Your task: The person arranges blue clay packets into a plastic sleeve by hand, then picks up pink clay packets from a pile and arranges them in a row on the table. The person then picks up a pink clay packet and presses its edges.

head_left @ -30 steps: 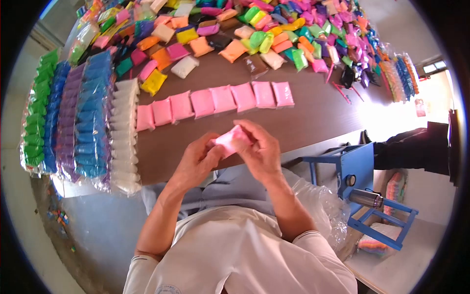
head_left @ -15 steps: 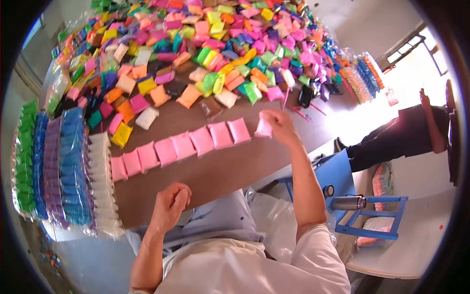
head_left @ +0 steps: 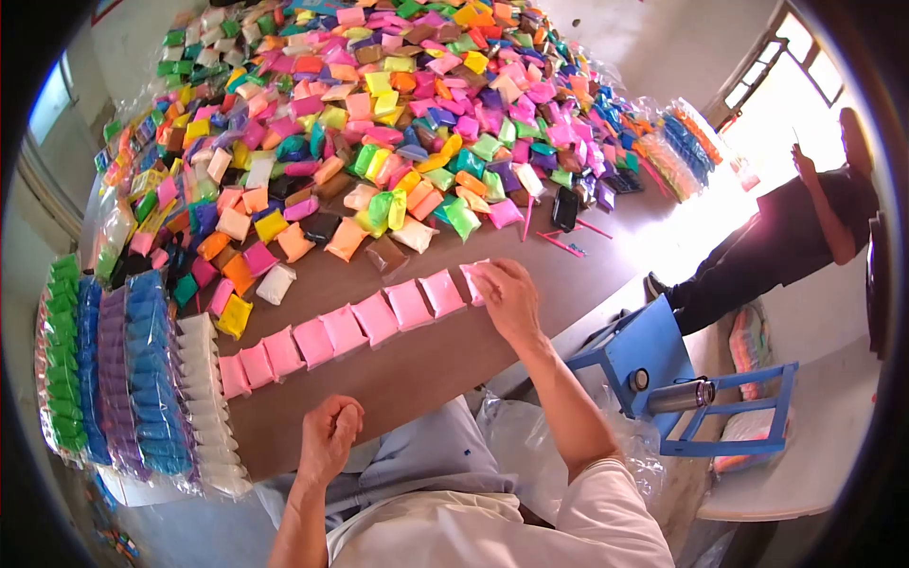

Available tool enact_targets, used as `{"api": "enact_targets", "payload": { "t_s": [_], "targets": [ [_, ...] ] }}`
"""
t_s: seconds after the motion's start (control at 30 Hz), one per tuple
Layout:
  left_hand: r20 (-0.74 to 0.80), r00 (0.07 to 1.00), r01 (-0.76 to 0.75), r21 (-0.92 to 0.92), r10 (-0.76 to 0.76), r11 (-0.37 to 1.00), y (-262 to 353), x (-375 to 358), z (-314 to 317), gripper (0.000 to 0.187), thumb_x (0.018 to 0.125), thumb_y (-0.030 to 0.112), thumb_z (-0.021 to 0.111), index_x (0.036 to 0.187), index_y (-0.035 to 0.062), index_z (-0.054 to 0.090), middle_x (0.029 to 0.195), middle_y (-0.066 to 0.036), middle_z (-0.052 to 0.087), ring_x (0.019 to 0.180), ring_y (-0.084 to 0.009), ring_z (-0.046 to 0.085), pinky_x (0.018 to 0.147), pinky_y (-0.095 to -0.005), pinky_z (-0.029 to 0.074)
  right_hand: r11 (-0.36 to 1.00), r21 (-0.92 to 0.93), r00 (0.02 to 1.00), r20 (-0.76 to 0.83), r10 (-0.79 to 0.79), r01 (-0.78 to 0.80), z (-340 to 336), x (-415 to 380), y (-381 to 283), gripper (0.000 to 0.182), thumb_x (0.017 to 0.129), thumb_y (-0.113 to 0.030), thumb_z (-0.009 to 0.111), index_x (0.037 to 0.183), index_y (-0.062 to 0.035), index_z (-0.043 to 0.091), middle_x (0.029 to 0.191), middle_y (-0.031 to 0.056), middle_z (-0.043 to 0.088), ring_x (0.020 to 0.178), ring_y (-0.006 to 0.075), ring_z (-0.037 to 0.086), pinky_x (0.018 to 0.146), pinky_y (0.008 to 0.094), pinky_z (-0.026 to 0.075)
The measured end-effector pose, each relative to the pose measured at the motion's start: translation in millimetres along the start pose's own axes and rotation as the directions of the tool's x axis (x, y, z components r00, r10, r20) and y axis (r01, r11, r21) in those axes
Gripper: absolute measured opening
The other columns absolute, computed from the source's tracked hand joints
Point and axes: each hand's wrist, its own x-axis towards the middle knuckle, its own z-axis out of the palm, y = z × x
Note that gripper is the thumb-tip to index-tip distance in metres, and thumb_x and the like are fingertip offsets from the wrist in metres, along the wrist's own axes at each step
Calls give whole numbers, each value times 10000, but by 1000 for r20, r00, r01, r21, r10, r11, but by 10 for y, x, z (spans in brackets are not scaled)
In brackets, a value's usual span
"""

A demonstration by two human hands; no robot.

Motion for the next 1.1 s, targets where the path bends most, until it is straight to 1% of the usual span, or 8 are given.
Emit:
{"api": "enact_targets", "payload": {
  "t_s": [0.33, 0.43, 0.5, 0.77, 0.83, 0.97, 1.03, 1.1],
  "targets": [
    [-38, 999, -23, 11, 23, 1000, 20, -25, 31, 224, 1012, 151, 520, 898, 8, 649, 696, 14, 570, 600, -38, 477, 527, -206, 370, 1000, -2, 1000, -30, 2, -2, -9, -80, -71, 225, 901, -210, 693, 1104, -118, 725, 1089, 103, 650, 1019, 307, 623, 880, 416, 513],
    [-34, 998, -50, 45, 52, 998, -17, -40, 33, 226, 1015, 150, 516, 889, 12, 644, 696, 15, 570, 595, -37, 476, 522, -205, 367, 999, -43, 988, -150, -39, 33, -54, -204, -158, 230, 915, -170, 649, 1132, -94, 657, 1090, 98, 627, 1025, 331, 600, 889, 422, 503],
    [-53, 996, -71, 34, 72, 997, -48, -25, 37, 228, 1014, 152, 517, 882, 14, 642, 694, 15, 573, 583, -34, 471, 513, -205, 362, 998, -57, 998, -48, -28, 26, -98, -272, -227, 248, 911, -142, 643, 1149, -75, 621, 1110, 107, 618, 1011, 339, 589, 890, 425, 496],
    [-71, 997, -38, 29, 40, 999, -59, 8, 61, 218, 1011, 166, 527, 908, 11, 640, 678, 11, 571, 566, -27, 460, 497, -200, 349, 998, -39, 998, 1, -57, 57, -68, -160, -160, 123, 891, -128, 635, 1008, -90, 644, 1042, 96, 622, 921, 342, 580, 824, 437, 491],
    [-93, 995, -25, 19, 26, 1000, -48, 32, 75, 219, 1011, 167, 526, 912, 9, 640, 675, 12, 570, 564, -25, 458, 495, -198, 349, 999, 2, 999, 21, -40, 40, -112, 1, -55, 92, 887, -123, 631, 970, -90, 652, 995, 101, 630, 905, 343, 581, 807, 440, 490],
    [-128, 991, 31, 40, -26, 999, -2, 38, 103, 216, 1007, 158, 530, 906, 4, 643, 670, 17, 562, 548, -23, 448, 481, -197, 343, 998, 51, 979, -201, 35, -25, -137, 703, 266, 128, 889, -107, 631, 990, -58, 693, 877, 188, 667, 857, 359, 646, 784, 444, 504],
    [-147, 988, 47, 37, -41, 998, 19, 68, 126, 215, 1006, 154, 532, 904, 1, 643, 665, 18, 558, 542, -23, 445, 474, -198, 340, 980, 196, 989, -138, 60, -32, -68, 1175, 474, 147, 928, -130, 616, 1020, -33, 678, 881, 212, 677, 838, 375, 673, 743, 444, 518],
    [-151, 988, 53, 67, -42, 996, 23, 96, 128, 212, 1003, 152, 542, 912, -11, 644, 661, 24, 548, 542, -17, 436, 469, -198, 330, 956, 287, 979, -206, -3, 63, 89, 1644, 643, 105, 902, -57, 536, 965, -17, 610, 783, 235, 604, 778, 429, 616, 649, 475, 465]
  ]
}}
